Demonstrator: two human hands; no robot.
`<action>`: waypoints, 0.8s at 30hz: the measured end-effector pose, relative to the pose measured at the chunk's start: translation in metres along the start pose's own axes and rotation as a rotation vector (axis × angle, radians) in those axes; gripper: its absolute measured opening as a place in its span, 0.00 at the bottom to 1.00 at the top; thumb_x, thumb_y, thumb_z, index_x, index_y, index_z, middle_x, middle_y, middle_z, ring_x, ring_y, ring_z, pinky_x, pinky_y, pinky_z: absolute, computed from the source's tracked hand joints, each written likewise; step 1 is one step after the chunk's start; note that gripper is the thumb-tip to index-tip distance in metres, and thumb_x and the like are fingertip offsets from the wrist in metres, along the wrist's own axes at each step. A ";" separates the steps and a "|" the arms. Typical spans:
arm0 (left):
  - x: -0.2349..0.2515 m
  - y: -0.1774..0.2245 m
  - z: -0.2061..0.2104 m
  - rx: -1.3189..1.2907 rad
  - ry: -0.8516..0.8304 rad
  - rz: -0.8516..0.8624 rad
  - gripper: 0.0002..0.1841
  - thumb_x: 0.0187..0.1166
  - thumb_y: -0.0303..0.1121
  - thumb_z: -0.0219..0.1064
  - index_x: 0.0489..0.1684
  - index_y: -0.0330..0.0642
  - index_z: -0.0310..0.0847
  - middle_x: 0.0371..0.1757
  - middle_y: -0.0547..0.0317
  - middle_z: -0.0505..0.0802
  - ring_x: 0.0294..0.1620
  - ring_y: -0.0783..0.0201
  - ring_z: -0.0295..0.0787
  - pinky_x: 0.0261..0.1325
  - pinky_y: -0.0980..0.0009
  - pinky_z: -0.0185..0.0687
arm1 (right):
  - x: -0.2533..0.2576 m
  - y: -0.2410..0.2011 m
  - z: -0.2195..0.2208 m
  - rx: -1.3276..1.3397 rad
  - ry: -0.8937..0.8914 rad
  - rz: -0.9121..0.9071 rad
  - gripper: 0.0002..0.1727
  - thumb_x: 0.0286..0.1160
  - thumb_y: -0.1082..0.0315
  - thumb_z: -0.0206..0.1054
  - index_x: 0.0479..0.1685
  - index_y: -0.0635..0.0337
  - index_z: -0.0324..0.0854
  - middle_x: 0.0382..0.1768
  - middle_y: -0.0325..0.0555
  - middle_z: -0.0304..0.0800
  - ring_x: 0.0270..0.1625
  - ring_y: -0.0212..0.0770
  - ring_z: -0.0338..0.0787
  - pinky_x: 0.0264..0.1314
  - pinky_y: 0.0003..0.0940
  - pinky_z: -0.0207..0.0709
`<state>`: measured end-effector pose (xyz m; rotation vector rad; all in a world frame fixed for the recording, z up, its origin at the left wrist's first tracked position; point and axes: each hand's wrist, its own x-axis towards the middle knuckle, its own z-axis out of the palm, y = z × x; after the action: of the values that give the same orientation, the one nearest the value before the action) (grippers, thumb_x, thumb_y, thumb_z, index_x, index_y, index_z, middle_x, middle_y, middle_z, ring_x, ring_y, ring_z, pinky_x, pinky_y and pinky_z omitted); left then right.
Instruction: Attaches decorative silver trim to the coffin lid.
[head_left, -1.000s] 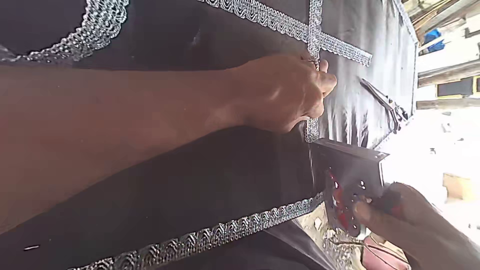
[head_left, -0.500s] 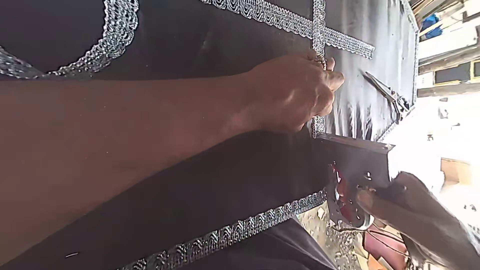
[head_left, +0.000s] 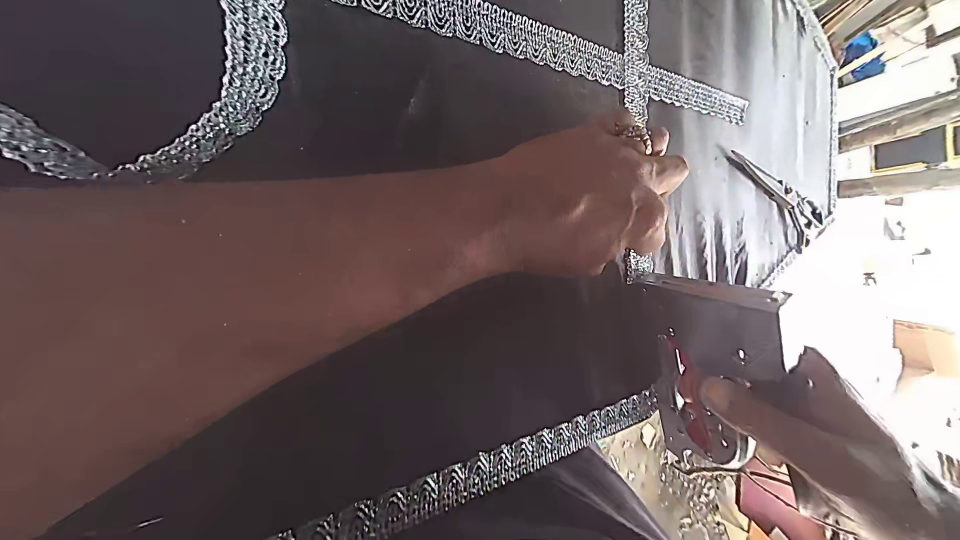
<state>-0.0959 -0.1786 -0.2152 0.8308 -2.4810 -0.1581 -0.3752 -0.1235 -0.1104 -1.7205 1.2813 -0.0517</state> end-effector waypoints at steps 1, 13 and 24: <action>0.000 0.000 0.000 0.002 -0.001 0.000 0.17 0.83 0.35 0.56 0.48 0.64 0.95 0.59 0.56 0.88 0.68 0.50 0.78 0.70 0.47 0.64 | 0.001 0.005 0.003 -0.003 0.021 -0.032 0.11 0.72 0.49 0.75 0.43 0.43 0.87 0.31 0.25 0.93 0.32 0.24 0.92 0.35 0.24 0.89; -0.003 -0.001 0.000 -0.064 -0.005 -0.005 0.18 0.85 0.37 0.54 0.48 0.65 0.95 0.59 0.57 0.88 0.67 0.51 0.79 0.71 0.45 0.66 | -0.064 -0.051 -0.011 -0.401 -0.006 0.242 0.23 0.65 0.57 0.79 0.51 0.67 0.86 0.38 0.44 0.91 0.40 0.29 0.89 0.47 0.33 0.85; -0.005 0.005 -0.003 -0.038 0.028 0.029 0.20 0.87 0.33 0.52 0.60 0.65 0.93 0.64 0.55 0.88 0.72 0.50 0.78 0.78 0.44 0.60 | -0.068 -0.015 -0.005 -0.238 -0.219 0.440 0.19 0.71 0.56 0.74 0.51 0.63 0.85 0.31 0.40 0.88 0.33 0.33 0.87 0.37 0.40 0.82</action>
<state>-0.0931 -0.1713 -0.2132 0.7756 -2.4549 -0.1811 -0.3980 -0.0756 -0.0655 -1.5480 1.5138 0.5502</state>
